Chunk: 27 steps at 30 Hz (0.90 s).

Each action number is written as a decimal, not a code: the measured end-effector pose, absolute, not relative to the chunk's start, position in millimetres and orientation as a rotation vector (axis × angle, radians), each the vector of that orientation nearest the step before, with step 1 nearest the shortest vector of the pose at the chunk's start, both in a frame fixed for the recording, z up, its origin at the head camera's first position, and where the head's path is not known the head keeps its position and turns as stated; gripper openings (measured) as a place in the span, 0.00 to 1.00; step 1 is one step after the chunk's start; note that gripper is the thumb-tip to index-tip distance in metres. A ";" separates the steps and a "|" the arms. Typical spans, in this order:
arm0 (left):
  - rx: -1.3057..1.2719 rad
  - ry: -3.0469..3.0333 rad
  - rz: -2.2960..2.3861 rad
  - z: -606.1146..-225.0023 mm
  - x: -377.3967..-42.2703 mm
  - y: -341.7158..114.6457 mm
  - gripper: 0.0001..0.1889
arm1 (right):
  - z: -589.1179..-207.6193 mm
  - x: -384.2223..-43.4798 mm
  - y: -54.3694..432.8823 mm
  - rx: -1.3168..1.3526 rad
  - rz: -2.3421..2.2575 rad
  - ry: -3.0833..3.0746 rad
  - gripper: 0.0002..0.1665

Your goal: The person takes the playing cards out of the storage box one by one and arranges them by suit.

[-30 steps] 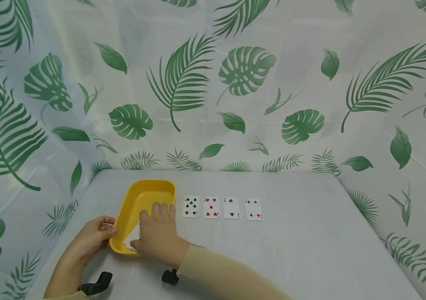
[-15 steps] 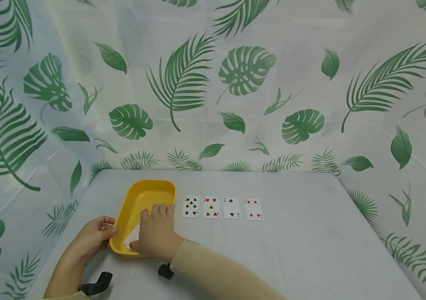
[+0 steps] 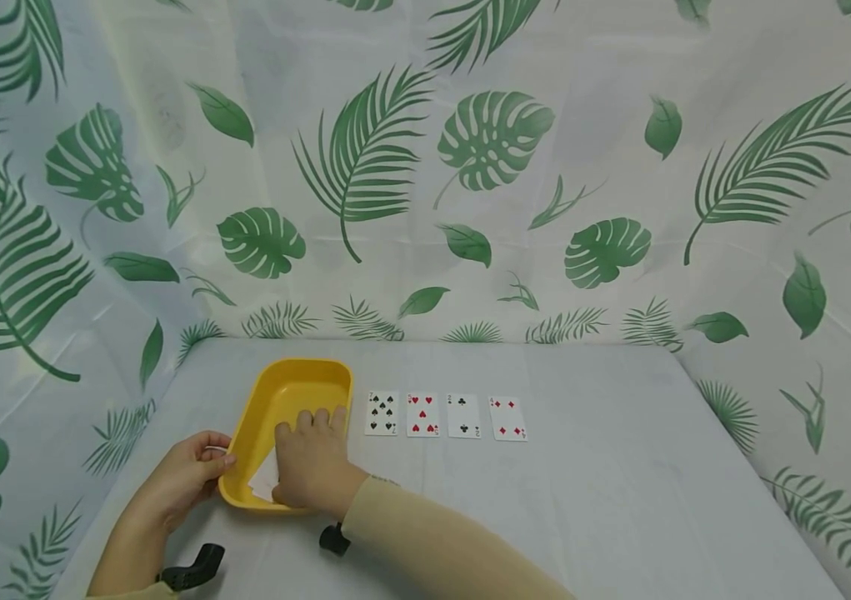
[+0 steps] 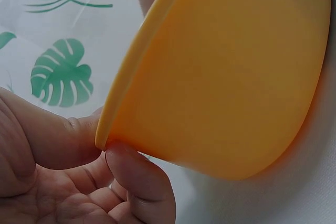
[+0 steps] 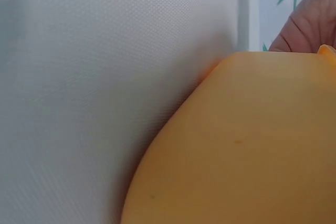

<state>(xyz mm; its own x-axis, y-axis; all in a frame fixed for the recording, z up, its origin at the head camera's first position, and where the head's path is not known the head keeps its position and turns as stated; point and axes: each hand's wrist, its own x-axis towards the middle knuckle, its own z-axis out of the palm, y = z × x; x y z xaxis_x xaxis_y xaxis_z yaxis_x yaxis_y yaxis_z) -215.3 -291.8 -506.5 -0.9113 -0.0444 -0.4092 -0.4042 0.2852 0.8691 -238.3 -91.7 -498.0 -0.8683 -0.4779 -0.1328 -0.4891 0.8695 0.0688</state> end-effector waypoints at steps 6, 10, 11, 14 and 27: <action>-0.406 2.257 1.660 -505.7 -214.5 -291.6 0.19 | -501.6 -240.3 -92.8 -0.825 0.073 2.933 0.46; -0.416 2.260 1.655 -505.8 -214.9 -291.1 0.19 | -505.6 -242.5 -91.6 -0.864 0.006 2.938 0.47; -0.419 2.260 1.655 -505.8 -215.0 -290.9 0.19 | -506.5 -243.1 -91.2 -0.874 -0.011 2.939 0.47; -0.421 2.263 1.653 -506.0 -215.2 -290.6 0.19 | -507.7 -244.6 -89.7 -0.904 -0.067 2.935 0.48; -0.423 2.275 1.651 -506.4 -215.0 -289.6 0.18 | -493.2 -248.2 -80.2 -1.012 -0.259 2.903 0.53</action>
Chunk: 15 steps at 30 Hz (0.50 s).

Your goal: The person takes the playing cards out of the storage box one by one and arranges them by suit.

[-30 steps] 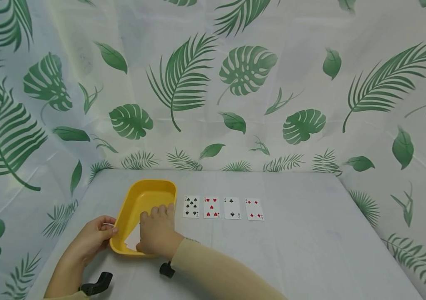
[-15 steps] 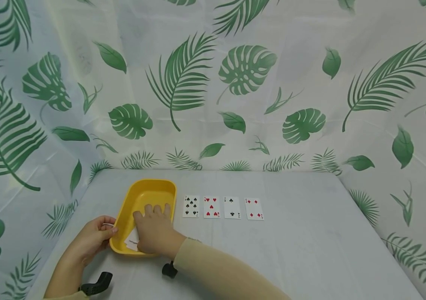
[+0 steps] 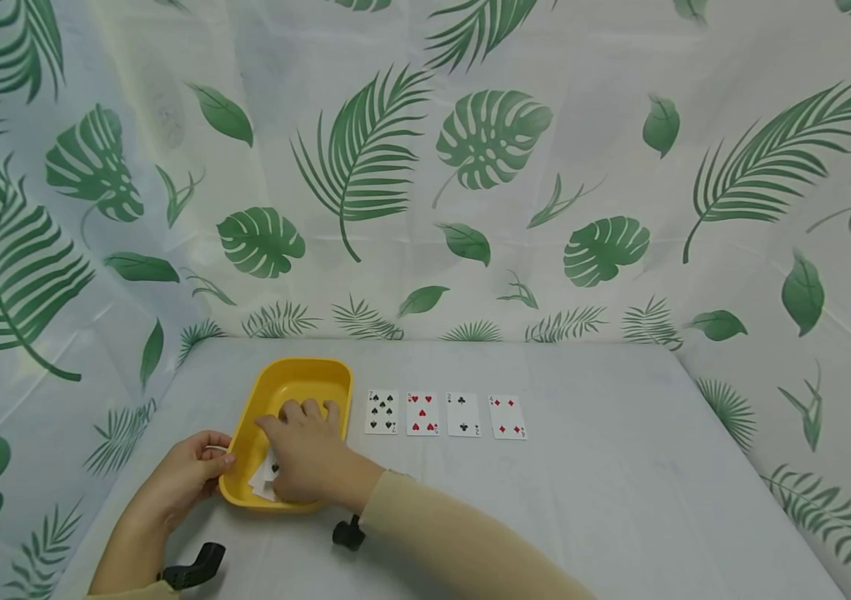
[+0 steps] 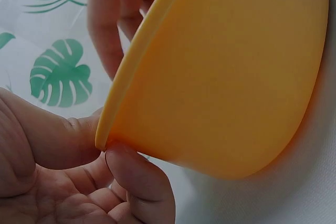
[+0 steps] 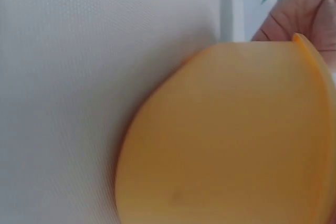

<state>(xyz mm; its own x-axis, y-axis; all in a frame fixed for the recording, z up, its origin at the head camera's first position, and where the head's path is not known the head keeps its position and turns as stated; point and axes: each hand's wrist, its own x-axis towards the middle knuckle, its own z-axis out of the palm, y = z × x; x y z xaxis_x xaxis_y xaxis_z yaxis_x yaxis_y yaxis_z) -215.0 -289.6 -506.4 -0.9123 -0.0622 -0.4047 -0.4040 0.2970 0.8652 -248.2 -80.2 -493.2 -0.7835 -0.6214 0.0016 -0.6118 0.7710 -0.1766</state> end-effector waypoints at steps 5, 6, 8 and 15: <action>-0.436 2.284 1.640 -507.4 -215.8 -289.5 0.19 | -484.5 -252.0 -73.3 -1.051 -0.317 2.891 0.55; -0.438 2.289 1.636 -507.4 -216.0 -289.4 0.19 | -482.4 -252.4 -71.6 -1.056 -0.333 2.892 0.56; -0.444 2.298 1.624 -507.3 -216.5 -289.1 0.20 | -477.9 -253.1 -67.3 -1.067 -0.360 2.896 0.57; -0.464 2.312 1.595 -505.9 -216.7 -287.0 0.21 | -464.9 -251.4 -40.3 -1.097 -0.467 2.871 0.56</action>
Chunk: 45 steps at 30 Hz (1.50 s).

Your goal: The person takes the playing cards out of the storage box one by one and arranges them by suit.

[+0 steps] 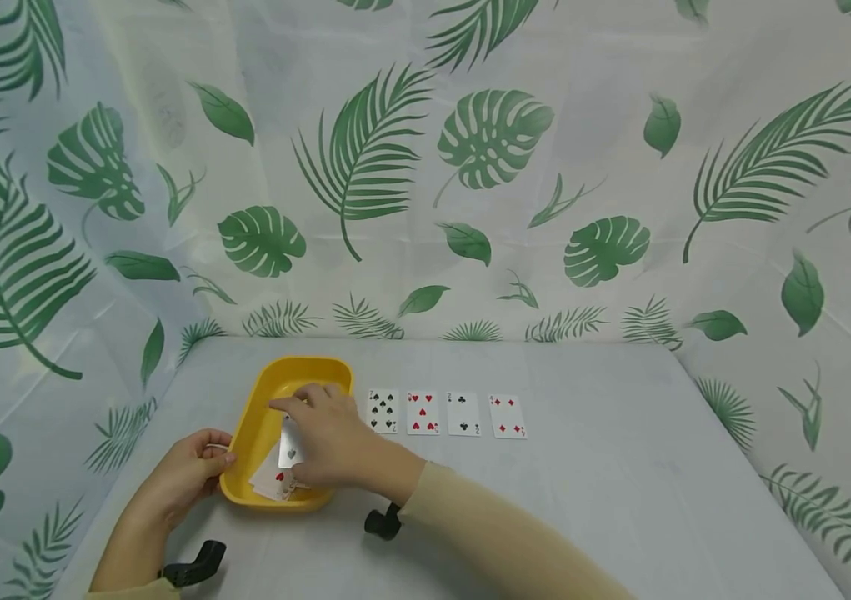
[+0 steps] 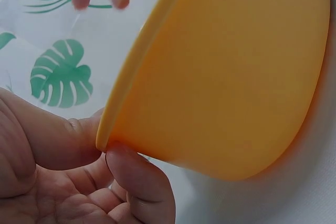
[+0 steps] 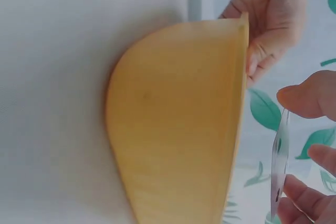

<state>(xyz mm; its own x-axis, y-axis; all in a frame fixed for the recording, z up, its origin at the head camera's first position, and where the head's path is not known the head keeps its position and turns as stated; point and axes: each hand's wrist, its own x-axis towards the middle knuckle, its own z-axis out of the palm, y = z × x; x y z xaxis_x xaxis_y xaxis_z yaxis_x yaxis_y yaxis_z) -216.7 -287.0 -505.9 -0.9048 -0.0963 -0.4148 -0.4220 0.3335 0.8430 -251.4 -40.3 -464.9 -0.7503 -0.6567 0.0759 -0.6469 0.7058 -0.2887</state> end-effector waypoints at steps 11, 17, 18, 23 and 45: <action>-0.472 2.315 1.591 -508.4 -218.5 -286.4 0.22 | -464.1 -240.7 24.9 -0.994 -0.670 2.799 0.54; -0.456 2.302 1.616 -509.4 -216.3 -289.7 0.21 | -476.9 -236.9 49.1 -0.968 -0.677 2.804 0.54; -0.455 2.300 1.620 -509.0 -215.9 -289.8 0.21 | -479.6 -236.3 52.5 -0.968 -0.680 2.801 0.54; -0.461 2.297 1.618 -506.9 -215.7 -288.3 0.21 | -494.4 -234.2 63.3 -0.950 -0.678 2.784 0.57; -0.472 2.308 1.616 -510.1 -216.1 -288.7 0.21 | -534.1 -243.2 53.7 -0.810 -0.517 2.778 0.49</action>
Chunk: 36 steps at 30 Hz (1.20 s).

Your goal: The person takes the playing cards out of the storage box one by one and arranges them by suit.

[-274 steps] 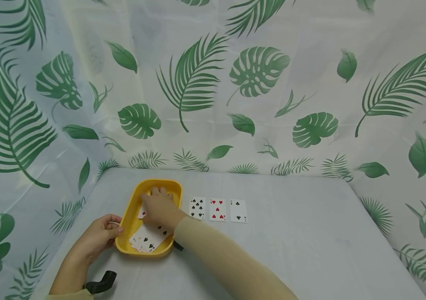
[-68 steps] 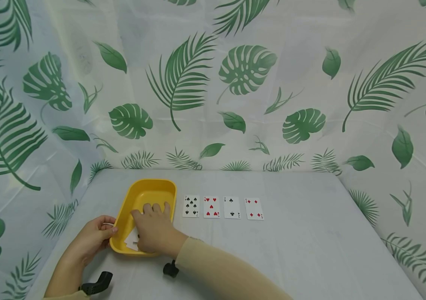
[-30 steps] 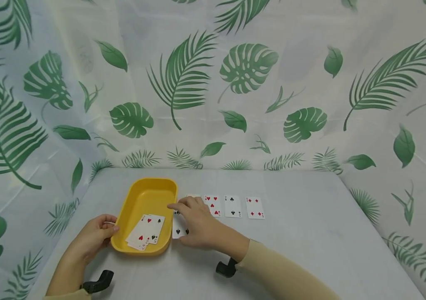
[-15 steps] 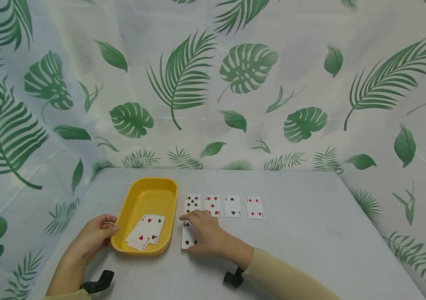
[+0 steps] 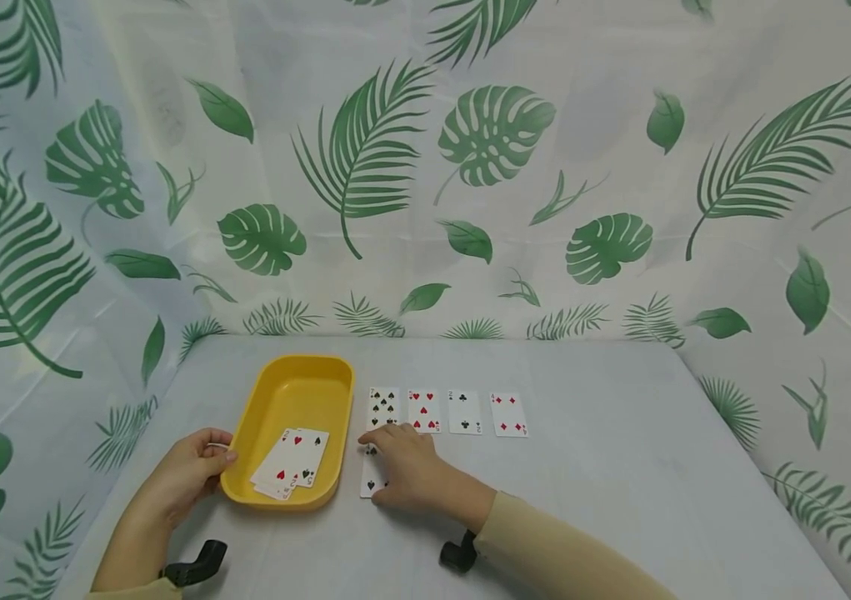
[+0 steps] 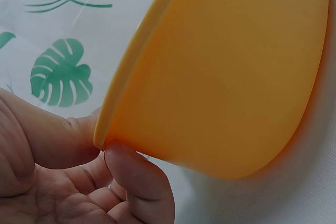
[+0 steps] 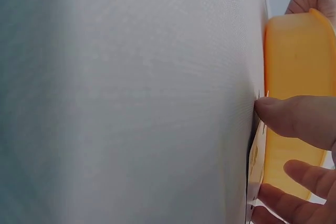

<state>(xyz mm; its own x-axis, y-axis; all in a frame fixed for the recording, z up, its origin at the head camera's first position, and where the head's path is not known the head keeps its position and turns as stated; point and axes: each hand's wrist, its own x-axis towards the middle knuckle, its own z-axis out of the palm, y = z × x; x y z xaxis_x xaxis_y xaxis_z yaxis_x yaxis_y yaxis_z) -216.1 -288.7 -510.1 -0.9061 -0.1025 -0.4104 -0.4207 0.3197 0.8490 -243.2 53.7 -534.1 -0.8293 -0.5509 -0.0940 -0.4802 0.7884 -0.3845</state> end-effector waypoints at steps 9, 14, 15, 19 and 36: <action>-0.463 2.304 1.618 -510.1 -216.1 -287.8 0.21 | -525.5 -247.9 55.4 -0.754 -0.609 2.821 0.51; -0.460 2.306 1.620 -509.2 -215.0 -287.9 0.20 | -512.6 -252.1 58.6 -0.723 -0.639 2.863 0.55; -0.460 2.307 1.622 -509.2 -214.7 -288.0 0.20 | -509.5 -252.0 58.5 -0.728 -0.641 2.865 0.56; -0.458 2.307 1.621 -509.3 -214.3 -288.0 0.20 | -499.4 -249.4 52.7 -0.766 -0.636 2.874 0.58; -0.457 2.310 1.622 -505.0 -213.7 -286.6 0.20 | -478.7 -237.8 -15.2 -0.973 -0.440 2.880 0.61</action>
<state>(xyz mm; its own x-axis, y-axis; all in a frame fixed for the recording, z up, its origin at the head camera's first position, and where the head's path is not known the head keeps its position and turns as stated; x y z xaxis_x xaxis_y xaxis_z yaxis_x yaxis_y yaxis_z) -213.7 -286.6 -505.0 -0.9104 -0.0952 -0.4026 -0.4110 0.3189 0.8540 -237.8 -15.2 -478.7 -0.7973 -0.6031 0.0252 -0.5831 0.7588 -0.2903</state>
